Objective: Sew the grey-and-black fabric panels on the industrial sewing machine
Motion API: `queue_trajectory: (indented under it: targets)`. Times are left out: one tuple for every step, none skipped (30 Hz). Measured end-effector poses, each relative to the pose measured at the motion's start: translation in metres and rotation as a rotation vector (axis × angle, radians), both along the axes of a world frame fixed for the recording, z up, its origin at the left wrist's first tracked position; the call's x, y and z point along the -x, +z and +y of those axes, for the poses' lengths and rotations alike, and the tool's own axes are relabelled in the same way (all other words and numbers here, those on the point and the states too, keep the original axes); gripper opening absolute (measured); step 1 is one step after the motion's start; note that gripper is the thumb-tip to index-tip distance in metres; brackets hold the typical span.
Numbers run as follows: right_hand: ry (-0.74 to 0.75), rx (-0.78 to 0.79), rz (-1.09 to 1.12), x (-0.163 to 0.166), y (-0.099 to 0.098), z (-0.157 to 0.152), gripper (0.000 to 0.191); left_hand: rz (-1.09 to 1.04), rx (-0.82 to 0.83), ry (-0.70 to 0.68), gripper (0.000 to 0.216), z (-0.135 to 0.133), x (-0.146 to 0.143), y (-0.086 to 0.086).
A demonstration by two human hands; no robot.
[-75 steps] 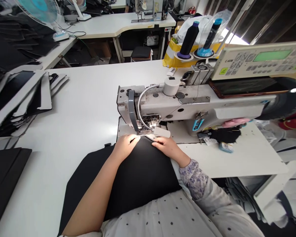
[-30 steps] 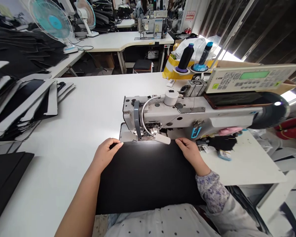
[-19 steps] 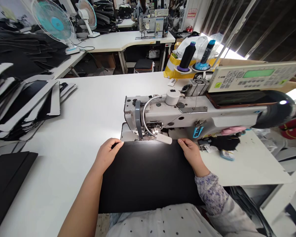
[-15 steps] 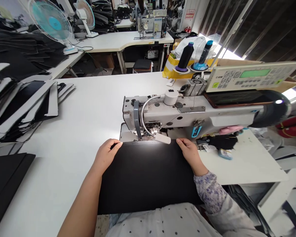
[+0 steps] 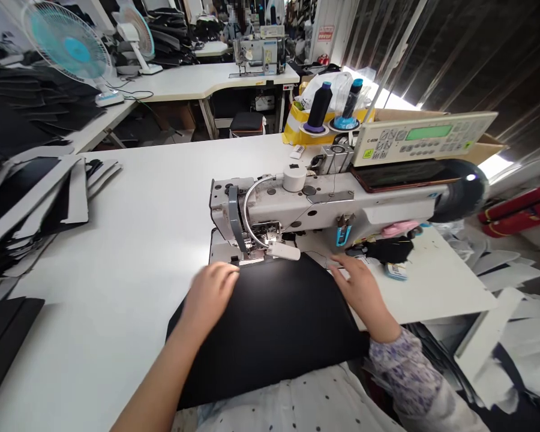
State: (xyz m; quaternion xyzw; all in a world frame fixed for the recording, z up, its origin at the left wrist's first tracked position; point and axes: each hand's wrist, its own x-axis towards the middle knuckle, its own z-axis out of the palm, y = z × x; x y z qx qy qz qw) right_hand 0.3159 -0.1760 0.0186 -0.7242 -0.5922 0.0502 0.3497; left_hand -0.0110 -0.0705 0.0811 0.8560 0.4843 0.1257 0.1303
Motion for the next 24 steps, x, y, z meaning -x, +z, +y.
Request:
queue_trajectory:
  targets:
    - [-0.059,0.007,-0.011,-0.009,0.002,-0.01,0.038,-0.006,0.071,-0.138,0.031,-0.011,-0.019,-0.001]
    - [-0.124,0.032,-0.017,-0.017,0.004,-0.018,0.039,-0.021,0.113,-0.261,0.03,-0.021,-0.039,-0.002]
    - [-0.188,0.069,-0.026,-0.026,0.006,-0.024,0.04,-0.046,0.133,-0.383,0.028,-0.03,-0.062,-0.005]
    - [-0.245,0.112,-0.04,-0.033,0.007,-0.028,0.042,-0.093,0.127,-0.473,0.028,-0.037,-0.085,-0.009]
    - [-0.287,0.159,-0.057,-0.038,0.009,-0.029,0.043,-0.14,0.125,-0.524,0.031,-0.041,-0.108,-0.013]
    - [-0.311,0.21,-0.076,-0.042,0.01,-0.028,0.045,-0.188,0.131,-0.519,0.038,-0.043,-0.13,-0.019]
    - [-0.32,0.264,-0.091,-0.044,0.012,-0.025,0.045,-0.224,0.157,-0.461,0.045,-0.042,-0.151,-0.024]
    - [-0.325,0.32,-0.102,-0.045,0.013,-0.02,0.045,-0.248,0.203,-0.38,0.051,-0.039,-0.171,-0.03]
    - [-0.332,0.377,-0.107,-0.044,0.015,-0.015,0.045,-0.269,0.245,-0.298,0.056,-0.035,-0.19,-0.036]
    - [-0.343,0.435,-0.107,-0.044,0.018,-0.01,0.043,-0.297,0.269,-0.234,0.06,-0.031,-0.206,-0.041]
    - [-0.358,0.485,-0.101,-0.044,0.02,-0.005,0.042,-0.331,0.273,-0.196,0.063,-0.026,-0.221,-0.044]
    - [-0.369,0.524,-0.09,-0.044,0.022,-0.001,0.04,-0.369,0.267,-0.174,0.066,-0.022,-0.234,-0.047]
    - [-0.37,0.552,-0.074,-0.045,0.024,0.003,0.038,-0.406,0.255,-0.163,0.067,-0.019,-0.245,-0.049]
    - [-0.36,0.574,-0.054,-0.048,0.026,0.006,0.037,-0.439,0.244,-0.153,0.067,-0.016,-0.254,-0.05]
    - [-0.339,0.595,-0.029,-0.05,0.027,0.008,0.036,-0.467,0.235,-0.139,0.067,-0.014,-0.261,-0.051]
    - [-0.317,0.617,0.0,-0.054,0.028,0.01,0.036,-0.487,0.229,-0.121,0.067,-0.012,-0.266,-0.051]
    - [-0.302,0.646,0.032,-0.057,0.028,0.012,0.037,-0.501,0.222,-0.105,0.068,-0.01,-0.27,-0.052]
    - [-0.298,0.68,0.07,-0.059,0.027,0.014,0.038,-0.509,0.212,-0.096,0.069,-0.009,-0.272,-0.053]
    - [-0.304,0.715,0.118,-0.061,0.026,0.016,0.038,-0.51,0.197,-0.1,0.07,-0.008,-0.273,-0.054]
    - [-0.319,0.746,0.179,-0.063,0.025,0.018,0.038,-0.503,0.176,-0.112,0.07,-0.007,-0.273,-0.055]
    - [-0.338,0.772,0.248,-0.064,0.023,0.02,0.037,-0.489,0.148,-0.128,0.07,-0.006,-0.273,-0.056]
    - [-0.357,0.799,0.319,-0.064,0.021,0.022,0.035,-0.473,0.116,-0.143,0.07,-0.005,-0.273,-0.058]
    - [-0.372,0.824,0.383,-0.064,0.019,0.024,0.033,-0.458,0.084,-0.151,0.07,-0.005,-0.273,-0.059]
    - [-0.379,0.841,0.431,-0.064,0.017,0.025,0.031,-0.448,0.058,-0.154,0.07,-0.004,-0.273,-0.06]
